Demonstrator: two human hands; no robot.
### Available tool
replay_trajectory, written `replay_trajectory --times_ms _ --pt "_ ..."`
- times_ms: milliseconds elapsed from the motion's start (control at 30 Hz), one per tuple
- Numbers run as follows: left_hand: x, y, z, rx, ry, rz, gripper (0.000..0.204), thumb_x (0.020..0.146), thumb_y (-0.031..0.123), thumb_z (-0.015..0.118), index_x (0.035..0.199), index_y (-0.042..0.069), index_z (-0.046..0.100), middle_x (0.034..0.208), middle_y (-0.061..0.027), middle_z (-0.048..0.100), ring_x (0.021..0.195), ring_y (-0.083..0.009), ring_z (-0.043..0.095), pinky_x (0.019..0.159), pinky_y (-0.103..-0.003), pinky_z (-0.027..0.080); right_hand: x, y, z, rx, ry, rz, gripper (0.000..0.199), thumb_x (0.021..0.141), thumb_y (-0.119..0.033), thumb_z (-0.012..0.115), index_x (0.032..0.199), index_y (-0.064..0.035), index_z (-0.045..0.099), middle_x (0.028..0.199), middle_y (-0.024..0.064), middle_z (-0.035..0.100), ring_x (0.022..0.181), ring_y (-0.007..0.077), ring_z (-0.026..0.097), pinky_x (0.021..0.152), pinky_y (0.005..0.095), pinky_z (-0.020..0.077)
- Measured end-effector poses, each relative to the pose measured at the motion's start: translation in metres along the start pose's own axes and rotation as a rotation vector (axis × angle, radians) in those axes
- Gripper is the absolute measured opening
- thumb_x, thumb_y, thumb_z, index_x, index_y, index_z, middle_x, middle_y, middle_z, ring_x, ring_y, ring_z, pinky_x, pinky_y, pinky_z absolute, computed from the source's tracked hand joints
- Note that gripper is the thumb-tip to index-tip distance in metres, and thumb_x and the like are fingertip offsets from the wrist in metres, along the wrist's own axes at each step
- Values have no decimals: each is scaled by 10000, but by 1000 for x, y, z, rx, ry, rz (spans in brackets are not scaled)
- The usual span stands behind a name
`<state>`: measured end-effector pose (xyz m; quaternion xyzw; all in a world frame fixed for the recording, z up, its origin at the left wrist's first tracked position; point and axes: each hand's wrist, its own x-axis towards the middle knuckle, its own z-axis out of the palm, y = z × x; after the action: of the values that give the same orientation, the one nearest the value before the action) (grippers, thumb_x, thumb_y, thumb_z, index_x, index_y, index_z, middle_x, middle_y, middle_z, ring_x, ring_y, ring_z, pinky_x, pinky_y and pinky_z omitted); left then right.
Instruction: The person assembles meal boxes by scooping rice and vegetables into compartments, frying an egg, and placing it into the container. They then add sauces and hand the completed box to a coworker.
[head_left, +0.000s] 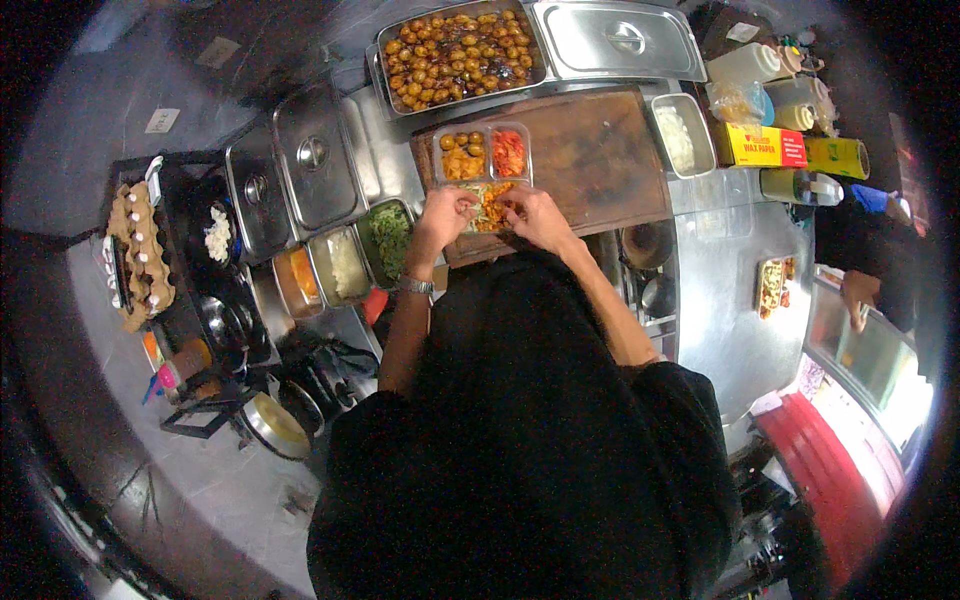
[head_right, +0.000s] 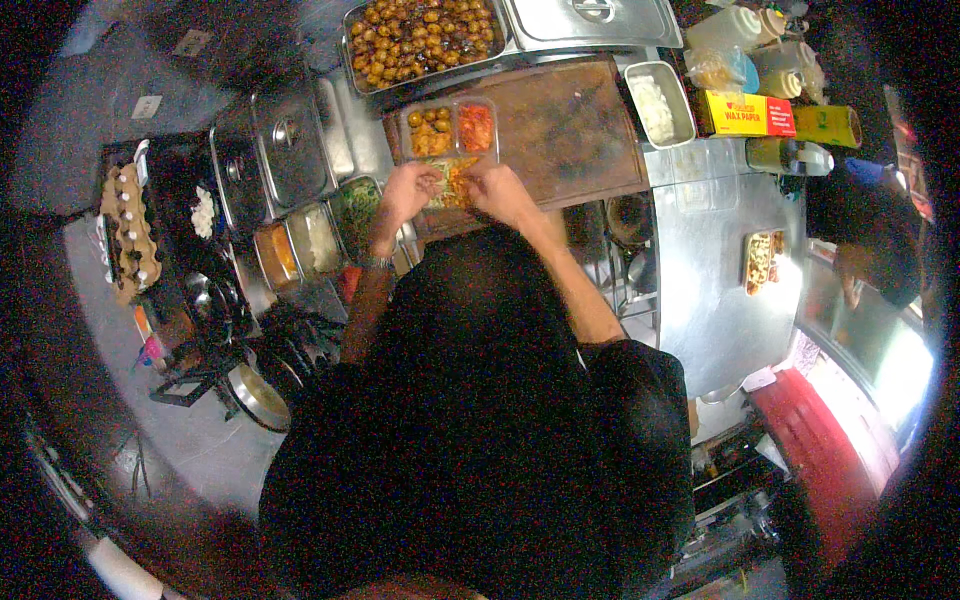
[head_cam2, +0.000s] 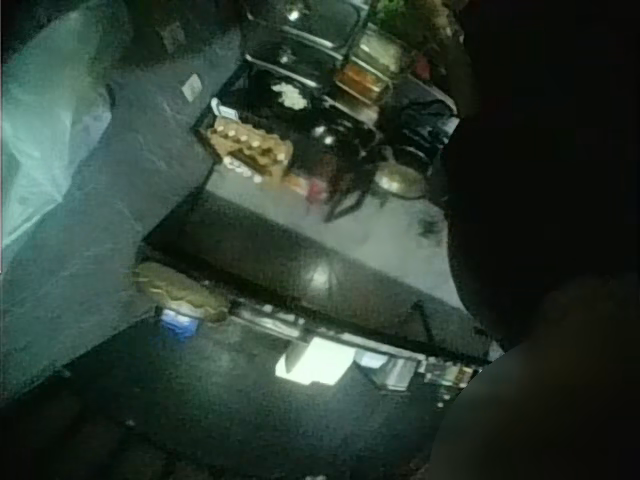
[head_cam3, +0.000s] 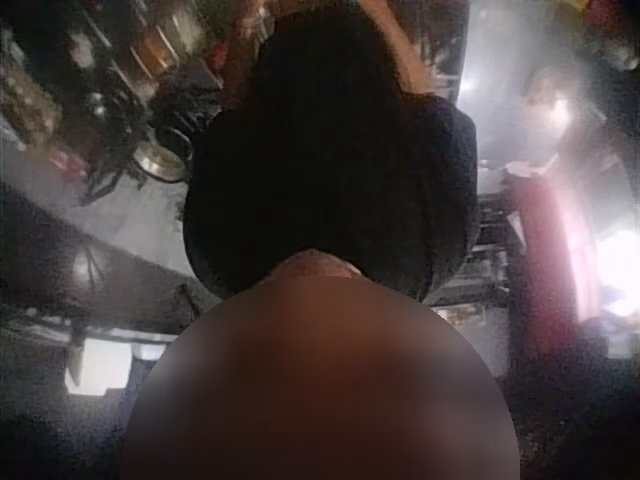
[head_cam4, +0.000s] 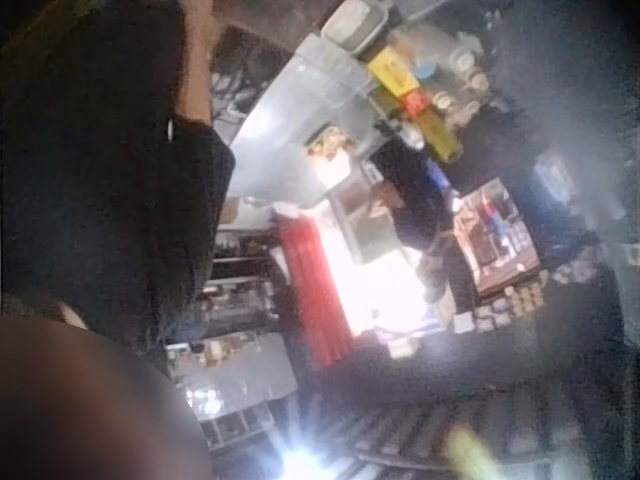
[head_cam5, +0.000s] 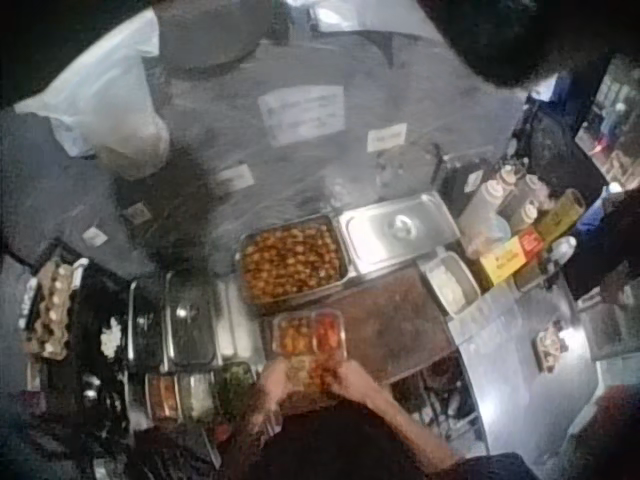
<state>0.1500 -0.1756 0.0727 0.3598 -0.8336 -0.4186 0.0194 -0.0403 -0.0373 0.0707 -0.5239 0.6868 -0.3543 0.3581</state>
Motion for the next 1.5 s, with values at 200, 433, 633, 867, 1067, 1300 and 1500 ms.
replay_trajectory --times_ms 200,433,633,867,1067,1300,1500 --pt "10 -4 -14 -236 88 -121 188 875 57 707 1044 -15 746 857 -122 754 775 -164 718 718 -312 578 6 -9 16 -157 -28 -225 230 899 -184 686 1080 -45 717 1033 206 706 935 429 686 835 511 558" --pt "9 -45 -6 -406 100 -140 325 902 24 628 1223 -7 669 1068 -122 737 926 -157 707 828 -301 571 35 -7 42 -371 91 -316 281 856 -167 701 1115 -59 697 1048 153 690 1009 371 680 860 487 564" --pt "4 -45 2 -878 215 -264 428 894 -57 597 1320 -18 586 1257 -163 656 1070 -229 684 907 -339 578 46 -13 33 -382 73 -230 244 791 -71 741 1028 -18 716 979 158 683 962 386 674 824 478 560" --pt "-10 -40 10 -830 402 -277 362 909 -24 677 1266 -13 618 1197 -158 689 1045 -246 710 847 -346 610 52 -29 32 -314 -13 -330 307 791 -65 702 1095 -28 730 1004 166 694 984 384 667 891 481 546" --pt "-11 -47 16 -568 464 -263 350 892 -35 676 1239 -12 632 1043 -159 750 905 -229 745 783 -339 622 56 -32 41 -325 -34 -401 386 782 -95 686 1165 -77 732 1101 140 694 1066 352 653 949 469 520" --pt "-17 -41 13 -842 526 -292 427 859 -87 658 1276 -8 607 1058 -147 754 907 -216 745 763 -339 624 57 -42 35 -486 -155 -422 453 777 -111 698 1229 -95 712 1202 109 660 1151 332 597 1006 465 468" --pt "-33 -45 -1 -596 558 -320 330 855 -57 658 1181 -4 669 1043 -144 751 906 -199 739 761 -338 611 49 -35 36 -485 -126 -392 501 749 -58 738 1247 -68 681 1242 96 635 1171 317 559 1019 457 436"
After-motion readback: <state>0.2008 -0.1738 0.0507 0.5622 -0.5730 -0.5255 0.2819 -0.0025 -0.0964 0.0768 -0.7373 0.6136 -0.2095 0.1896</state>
